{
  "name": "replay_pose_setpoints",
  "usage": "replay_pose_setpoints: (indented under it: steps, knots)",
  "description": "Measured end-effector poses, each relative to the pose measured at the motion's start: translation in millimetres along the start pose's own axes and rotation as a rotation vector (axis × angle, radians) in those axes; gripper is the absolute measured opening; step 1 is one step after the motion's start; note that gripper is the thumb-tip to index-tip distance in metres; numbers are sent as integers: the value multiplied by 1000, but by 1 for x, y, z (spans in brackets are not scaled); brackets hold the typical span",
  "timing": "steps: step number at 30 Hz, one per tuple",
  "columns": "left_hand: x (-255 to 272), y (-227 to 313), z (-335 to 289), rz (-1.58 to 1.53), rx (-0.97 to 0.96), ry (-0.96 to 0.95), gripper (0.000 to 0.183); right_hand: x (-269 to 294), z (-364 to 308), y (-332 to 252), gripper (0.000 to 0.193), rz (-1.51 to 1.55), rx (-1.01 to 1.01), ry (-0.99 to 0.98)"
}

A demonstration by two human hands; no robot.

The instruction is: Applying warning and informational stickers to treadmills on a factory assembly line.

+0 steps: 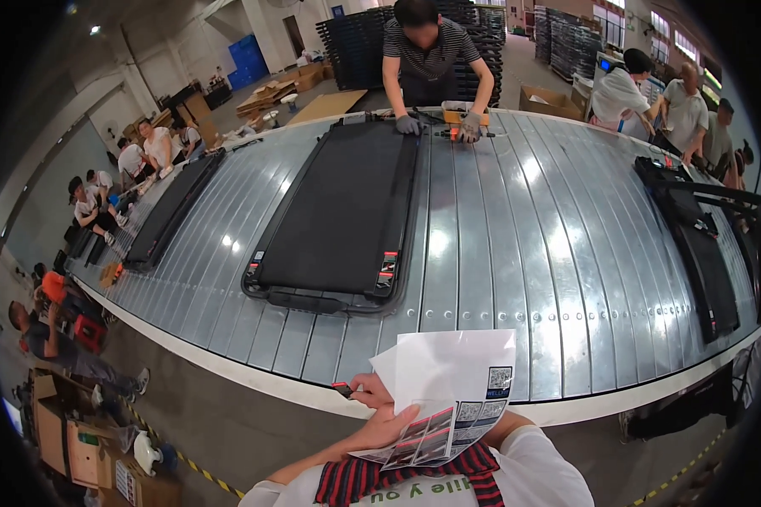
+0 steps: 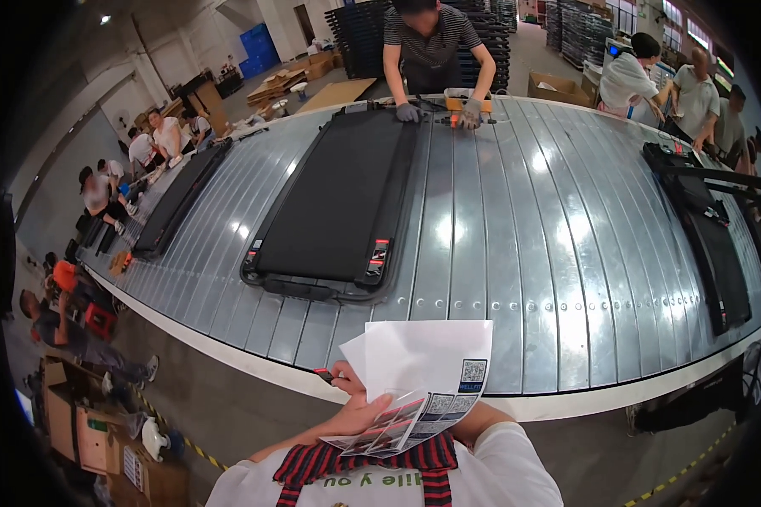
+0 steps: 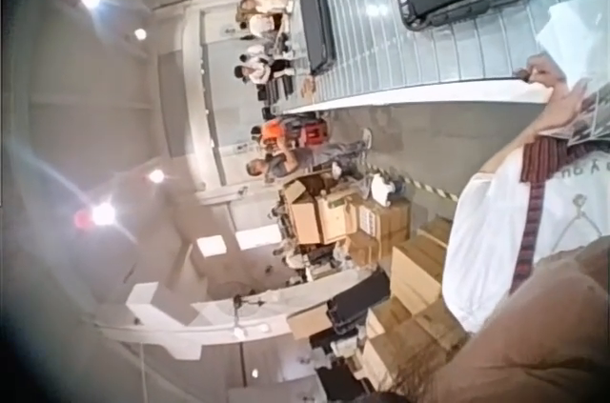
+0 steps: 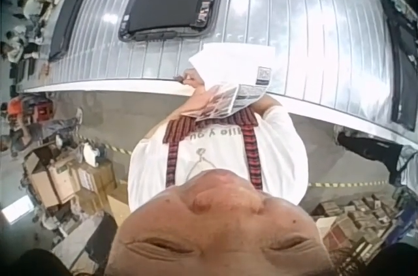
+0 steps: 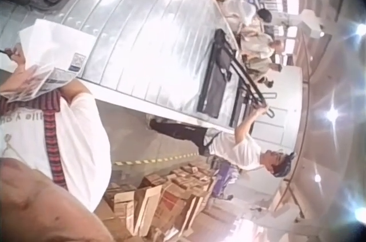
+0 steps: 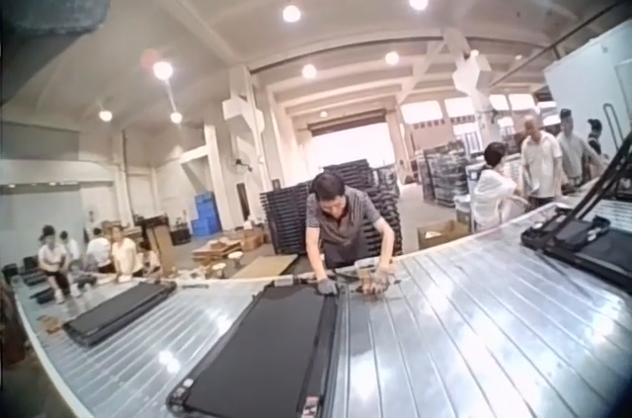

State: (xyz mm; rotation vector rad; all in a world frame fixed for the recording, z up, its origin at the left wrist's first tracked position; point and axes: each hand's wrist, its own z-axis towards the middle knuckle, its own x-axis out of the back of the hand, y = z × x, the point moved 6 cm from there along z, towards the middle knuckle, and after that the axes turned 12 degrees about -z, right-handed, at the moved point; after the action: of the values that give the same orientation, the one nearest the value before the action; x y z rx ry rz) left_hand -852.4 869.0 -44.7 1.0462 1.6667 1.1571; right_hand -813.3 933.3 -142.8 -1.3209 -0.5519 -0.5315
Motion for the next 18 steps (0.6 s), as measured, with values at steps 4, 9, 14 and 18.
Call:
replay_pose_setpoints:
  steps: [4,9,14,18]
  knots:
    - [8,6,4,26,-22,-25,48,9,6,8,21,-115,-108,64]
    - [20,20,-1,16,-89,-86,50,32,17,-15,19,77,-148,147]
    - [34,32,-16,53,-175,-100,51,53,30,-56,21,-192,-97,49]
    - [44,30,-21,34,-144,-69,50,28,39,-39,29,-140,-64,-29]
